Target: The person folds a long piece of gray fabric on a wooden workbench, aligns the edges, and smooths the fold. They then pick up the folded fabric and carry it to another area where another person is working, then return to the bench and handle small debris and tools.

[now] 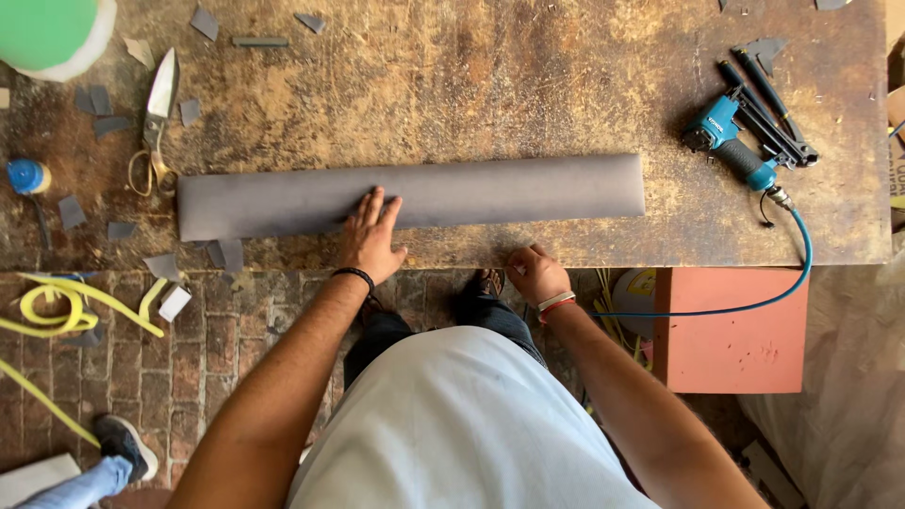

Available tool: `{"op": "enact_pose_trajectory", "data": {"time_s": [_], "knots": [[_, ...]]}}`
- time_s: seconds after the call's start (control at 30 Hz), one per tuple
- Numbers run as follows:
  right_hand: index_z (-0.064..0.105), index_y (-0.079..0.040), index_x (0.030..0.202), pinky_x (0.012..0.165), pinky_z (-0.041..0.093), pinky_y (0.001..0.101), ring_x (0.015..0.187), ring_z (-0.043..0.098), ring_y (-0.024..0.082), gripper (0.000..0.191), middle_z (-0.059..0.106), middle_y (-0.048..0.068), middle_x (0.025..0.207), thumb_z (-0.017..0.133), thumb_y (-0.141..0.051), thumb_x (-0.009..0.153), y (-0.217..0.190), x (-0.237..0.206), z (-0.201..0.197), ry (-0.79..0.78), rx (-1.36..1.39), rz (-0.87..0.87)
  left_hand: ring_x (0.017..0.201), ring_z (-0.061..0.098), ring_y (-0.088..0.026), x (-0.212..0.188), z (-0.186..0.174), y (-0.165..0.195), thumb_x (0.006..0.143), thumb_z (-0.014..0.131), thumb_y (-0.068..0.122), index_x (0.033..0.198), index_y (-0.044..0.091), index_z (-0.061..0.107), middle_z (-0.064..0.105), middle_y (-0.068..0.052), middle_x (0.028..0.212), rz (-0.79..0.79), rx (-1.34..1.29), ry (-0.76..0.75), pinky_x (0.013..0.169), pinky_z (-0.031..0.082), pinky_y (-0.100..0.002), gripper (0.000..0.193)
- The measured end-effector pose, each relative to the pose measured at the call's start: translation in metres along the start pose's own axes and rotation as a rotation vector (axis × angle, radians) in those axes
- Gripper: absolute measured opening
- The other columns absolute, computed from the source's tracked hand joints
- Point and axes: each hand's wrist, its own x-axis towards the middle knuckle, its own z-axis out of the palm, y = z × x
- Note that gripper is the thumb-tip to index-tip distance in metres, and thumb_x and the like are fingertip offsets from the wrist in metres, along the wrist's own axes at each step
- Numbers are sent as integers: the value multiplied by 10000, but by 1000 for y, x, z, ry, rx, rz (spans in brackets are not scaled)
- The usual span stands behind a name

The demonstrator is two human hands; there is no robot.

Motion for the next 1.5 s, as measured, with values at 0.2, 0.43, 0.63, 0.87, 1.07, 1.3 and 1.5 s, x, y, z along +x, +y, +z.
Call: {"op": "enact_pose_trajectory", "data": {"time_s": [0.2, 0.43, 0.63, 0.87, 1.07, 1.3, 1.5], "knots": [[769, -126, 951, 804, 582, 408, 891, 721, 295, 170, 734, 100, 977, 741, -267, 859, -22, -8, 10, 200, 13, 125, 1577, 129, -243, -11, -12, -46, 853, 783, 315, 1552, 279, 398, 79, -23, 1719, 128, 56, -42, 1252, 148, -591, 798], [773, -98, 965, 807, 570, 401, 878, 724, 293, 230, 758, 145, 947, 784, -260, 802, -72, -72, 55, 197, 97, 695, 1581, 95, -199, -44, -40, -117, 871, 756, 360, 1494, 287, 473, 19, 31, 1726, 196, 125, -180, 1270, 105, -551, 688], [711, -27, 981, 582, 533, 326, 689, 685, 174, 102, 722, 106, 842, 724, -105, 916, -101, -126, 74, 427, 766, 938, 1584, 69, -229, -46, -46, -132, 864, 771, 344, 1480, 255, 506, -12, -14, 1726, 284, 83, -209, 1268, 83, -553, 676], [643, -33, 1046, 530, 508, 275, 666, 640, 158, 115, 681, 62, 864, 718, -95, 985, -93, -146, 62, 844, 1359, 809, 1580, 87, -239, -47, -35, -147, 827, 793, 298, 1449, 222, 545, 28, -39, 1717, 364, 22, -171, 1268, 109, -543, 673], [534, -42, 1397, 728, 626, 402, 949, 734, 312, 472, 674, 147, 1179, 663, -292, 1017, -86, -129, 37, 886, 1417, 1162, 1574, 123, -239, -48, -26, -148, 838, 790, 295, 1423, 202, 567, 77, -35, 1720, 393, -15, -130, 1262, 149, -539, 632], [652, -65, 1350, 1057, 522, 395, 1241, 659, 297, 491, 666, 152, 1378, 756, -188, 887, -120, -75, 22, 527, 218, 612, 1471, 378, -251, -38, -29, -138, 873, 743, 230, 1440, 173, 566, 341, -41, 1645, 332, -111, -9, 1186, 346, -492, 596], [242, -144, 1605, 1256, 180, 383, 1534, 210, 259, 858, 201, 119, 1680, 653, -456, 919, -190, -22, 29, -321, -421, 14, 1326, 522, -260, -31, -43, -96, 909, 729, 258, 1399, 180, 582, 536, -45, 1433, 187, 44, 40, 1028, 530, -437, 518]]}}
